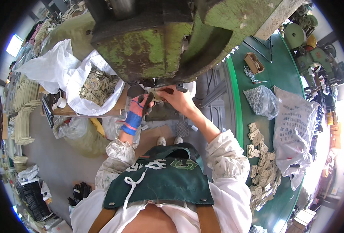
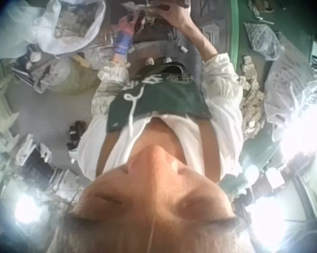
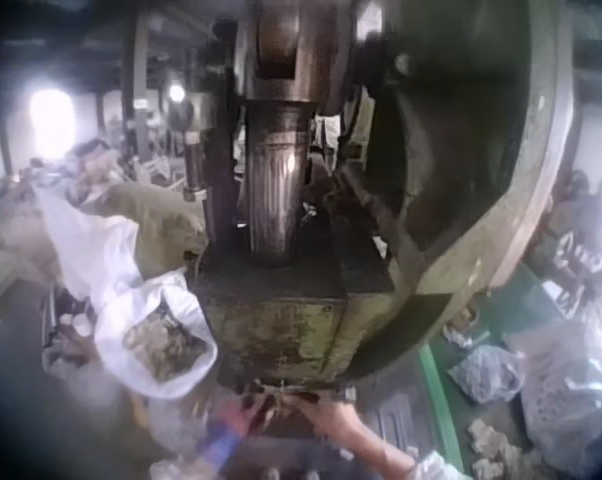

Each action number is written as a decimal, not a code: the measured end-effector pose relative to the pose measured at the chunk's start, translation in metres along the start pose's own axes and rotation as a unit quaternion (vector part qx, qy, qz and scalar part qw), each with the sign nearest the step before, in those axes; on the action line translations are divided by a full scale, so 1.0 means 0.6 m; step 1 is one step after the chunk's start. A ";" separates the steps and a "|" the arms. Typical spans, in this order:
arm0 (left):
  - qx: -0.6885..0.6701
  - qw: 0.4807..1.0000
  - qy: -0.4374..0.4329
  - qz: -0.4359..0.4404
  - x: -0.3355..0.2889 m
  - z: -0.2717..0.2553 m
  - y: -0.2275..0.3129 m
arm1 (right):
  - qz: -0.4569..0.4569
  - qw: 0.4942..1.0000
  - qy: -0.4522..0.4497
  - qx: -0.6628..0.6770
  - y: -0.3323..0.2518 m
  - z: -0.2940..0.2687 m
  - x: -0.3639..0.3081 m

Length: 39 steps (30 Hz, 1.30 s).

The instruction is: The person repeatedly picks up small rectangular objects from a pile, places them into a press machine, and removes the processed items. The person handles the objects one at a time and places the finished pieces onto a nearby surface.

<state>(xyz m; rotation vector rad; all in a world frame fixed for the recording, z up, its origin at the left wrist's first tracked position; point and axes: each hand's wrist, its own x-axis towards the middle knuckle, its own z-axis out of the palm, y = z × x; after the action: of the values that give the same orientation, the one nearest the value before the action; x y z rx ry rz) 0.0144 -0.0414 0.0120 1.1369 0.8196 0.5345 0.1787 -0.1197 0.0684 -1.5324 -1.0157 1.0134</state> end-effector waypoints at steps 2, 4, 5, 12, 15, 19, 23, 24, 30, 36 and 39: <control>-0.006 1.000 -0.017 0.024 -0.001 -0.005 -0.004 | -0.026 0.999 0.018 -0.015 0.010 0.008 0.015; -0.018 0.999 -0.028 0.032 0.005 -0.009 -0.017 | -0.042 0.998 0.041 -0.039 0.020 0.013 0.023; -0.026 0.999 -0.029 0.029 0.010 -0.012 -0.022 | -0.046 0.996 0.055 -0.054 0.024 0.017 0.026; -0.069 0.996 -0.051 0.028 0.017 -0.022 -0.028 | -0.278 0.895 0.118 -0.329 0.019 0.031 0.005; -0.034 0.997 -0.065 -0.003 0.016 -0.023 -0.009 | -0.202 0.901 0.220 -0.316 0.014 0.035 -0.009; 0.090 0.993 -0.069 0.027 0.026 -0.034 0.004 | 0.064 0.994 0.076 -0.036 0.082 0.002 0.021; 0.174 0.983 0.024 0.053 0.039 -0.041 -0.020 | 0.100 0.985 0.023 0.137 0.058 0.020 0.007; 0.151 0.987 -0.022 0.039 0.040 -0.041 -0.014 | 0.097 0.986 0.027 0.130 0.057 0.020 0.007; -0.011 0.993 -0.084 -0.086 0.029 -0.050 0.008 | 0.083 0.994 0.037 0.054 0.051 0.006 -0.011; -0.039 0.994 -0.095 -0.048 0.037 -0.051 -0.008 | 0.099 0.986 0.033 0.127 0.042 -0.030 -0.037; -0.065 0.993 -0.082 -0.056 0.031 -0.046 -0.003 | 0.110 0.982 0.036 0.147 0.039 -0.035 -0.035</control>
<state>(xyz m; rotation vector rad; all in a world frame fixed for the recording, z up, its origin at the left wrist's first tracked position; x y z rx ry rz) 0.0037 -0.0125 -0.0004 0.9950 0.6911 0.3905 0.1950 -0.1488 0.0510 -1.4424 -0.6232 1.1948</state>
